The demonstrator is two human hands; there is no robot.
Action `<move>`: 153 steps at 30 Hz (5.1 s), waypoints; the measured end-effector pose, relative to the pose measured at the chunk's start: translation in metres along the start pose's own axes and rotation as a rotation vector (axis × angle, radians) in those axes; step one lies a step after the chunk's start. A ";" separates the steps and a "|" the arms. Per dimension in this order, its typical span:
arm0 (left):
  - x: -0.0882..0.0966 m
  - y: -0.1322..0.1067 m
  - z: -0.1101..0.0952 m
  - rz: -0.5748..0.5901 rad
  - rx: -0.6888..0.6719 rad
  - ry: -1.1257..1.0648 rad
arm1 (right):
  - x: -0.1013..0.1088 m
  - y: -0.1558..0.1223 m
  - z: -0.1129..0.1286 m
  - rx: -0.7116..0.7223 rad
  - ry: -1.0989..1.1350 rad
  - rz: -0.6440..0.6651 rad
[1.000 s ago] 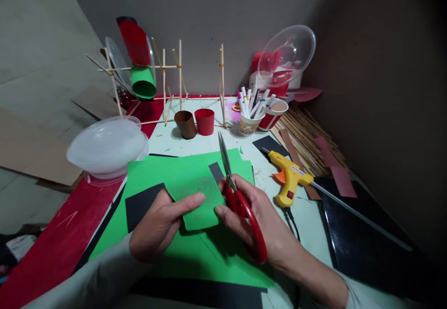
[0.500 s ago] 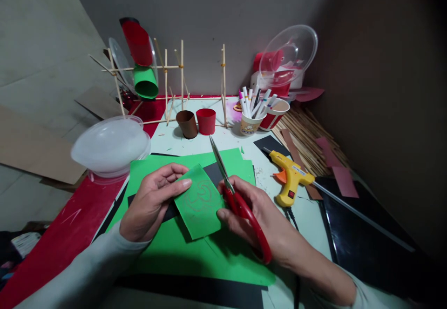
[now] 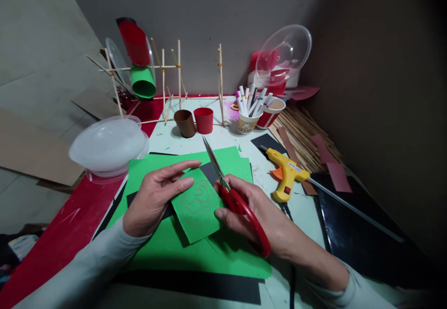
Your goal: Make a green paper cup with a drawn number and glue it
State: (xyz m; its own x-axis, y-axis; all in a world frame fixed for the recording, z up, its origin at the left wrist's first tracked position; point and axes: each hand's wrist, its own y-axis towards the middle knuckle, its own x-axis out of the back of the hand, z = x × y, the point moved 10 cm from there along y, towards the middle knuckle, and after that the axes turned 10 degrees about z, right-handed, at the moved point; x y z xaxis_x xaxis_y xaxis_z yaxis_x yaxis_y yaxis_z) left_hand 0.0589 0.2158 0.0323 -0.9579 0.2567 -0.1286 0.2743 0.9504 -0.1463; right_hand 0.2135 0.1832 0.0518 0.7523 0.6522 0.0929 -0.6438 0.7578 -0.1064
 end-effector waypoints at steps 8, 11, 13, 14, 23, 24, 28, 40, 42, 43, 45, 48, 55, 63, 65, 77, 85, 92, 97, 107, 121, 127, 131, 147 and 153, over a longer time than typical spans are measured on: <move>0.000 0.004 -0.003 0.043 -0.035 0.235 | 0.000 0.000 0.002 -0.020 -0.010 -0.046; 0.001 0.005 -0.008 0.036 -0.062 0.237 | -0.002 -0.002 0.003 -0.037 0.026 -0.048; 0.007 0.003 -0.012 -0.018 -0.075 0.167 | -0.001 -0.004 0.003 -0.056 0.065 -0.057; 0.009 0.002 -0.014 -0.047 -0.077 0.119 | 0.001 -0.005 0.003 -0.065 0.064 -0.075; 0.015 -0.004 -0.026 -0.100 -0.102 -0.081 | -0.010 -0.006 -0.008 -0.158 -0.310 0.004; 0.015 -0.005 -0.027 -0.100 -0.116 -0.062 | -0.013 -0.007 -0.007 -0.152 -0.333 0.017; 0.015 -0.007 -0.032 -0.085 -0.184 0.039 | -0.014 -0.015 0.003 -0.109 -0.370 -0.050; 0.015 -0.007 -0.032 -0.087 -0.183 0.092 | -0.010 -0.021 0.012 -0.110 -0.344 -0.056; 0.016 -0.007 -0.033 -0.096 -0.184 0.113 | -0.009 -0.021 0.007 -0.164 -0.328 -0.049; 0.016 -0.007 -0.033 -0.101 -0.184 0.117 | -0.010 -0.021 0.003 -0.200 -0.322 -0.033; 0.015 -0.007 -0.033 -0.096 -0.179 0.109 | -0.013 -0.021 -0.002 -0.228 -0.342 -0.016; 0.014 -0.007 -0.032 -0.089 -0.176 0.073 | -0.015 -0.021 -0.005 -0.185 -0.391 -0.021; 0.015 -0.005 -0.025 -0.098 -0.146 -0.008 | -0.013 -0.017 -0.004 -0.193 -0.368 -0.002; 0.015 -0.007 -0.025 -0.123 -0.137 -0.015 | -0.005 -0.011 0.019 -0.033 -0.396 -0.072; 0.015 -0.008 -0.025 -0.126 -0.139 -0.022 | -0.004 -0.012 0.020 -0.007 -0.405 -0.096; 0.013 -0.005 -0.021 -0.129 -0.113 -0.026 | -0.008 -0.009 0.022 0.017 -0.418 -0.063; 0.012 -0.003 -0.018 -0.127 -0.105 -0.019 | -0.008 -0.009 0.009 -0.031 -0.419 -0.046; 0.005 -0.003 -0.013 -0.058 -0.064 0.000 | -0.010 -0.008 0.001 -0.157 -0.402 -0.029; 0.008 -0.004 -0.014 -0.073 -0.082 -0.019 | -0.012 -0.010 0.000 -0.164 -0.395 -0.008; 0.009 -0.004 -0.021 -0.077 -0.146 0.005 | -0.010 -0.008 0.005 -0.181 -0.431 -0.067; 0.012 -0.004 -0.015 -0.104 -0.134 -0.022 | -0.008 -0.009 -0.003 -0.091 -0.377 -0.057; 0.010 -0.003 -0.015 -0.128 -0.114 -0.041 | -0.008 -0.010 -0.002 -0.071 -0.372 -0.055; 0.010 -0.003 -0.013 -0.122 -0.105 -0.044 | -0.009 -0.010 -0.001 -0.066 -0.395 -0.057; 0.008 -0.003 -0.006 -0.096 -0.023 0.019 | -0.004 -0.005 -0.006 -0.074 -0.418 -0.072; 0.008 -0.005 -0.001 -0.116 0.019 0.070 | 0.034 -0.006 -0.016 -0.123 -0.246 -0.294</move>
State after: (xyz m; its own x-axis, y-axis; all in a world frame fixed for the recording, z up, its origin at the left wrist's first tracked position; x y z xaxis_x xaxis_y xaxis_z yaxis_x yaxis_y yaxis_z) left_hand 0.0497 0.2138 0.0327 -0.9867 0.1571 -0.0406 0.1618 0.9713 -0.1744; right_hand 0.2446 0.2004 0.0400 0.8365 0.4045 0.3698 -0.3733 0.9145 -0.1560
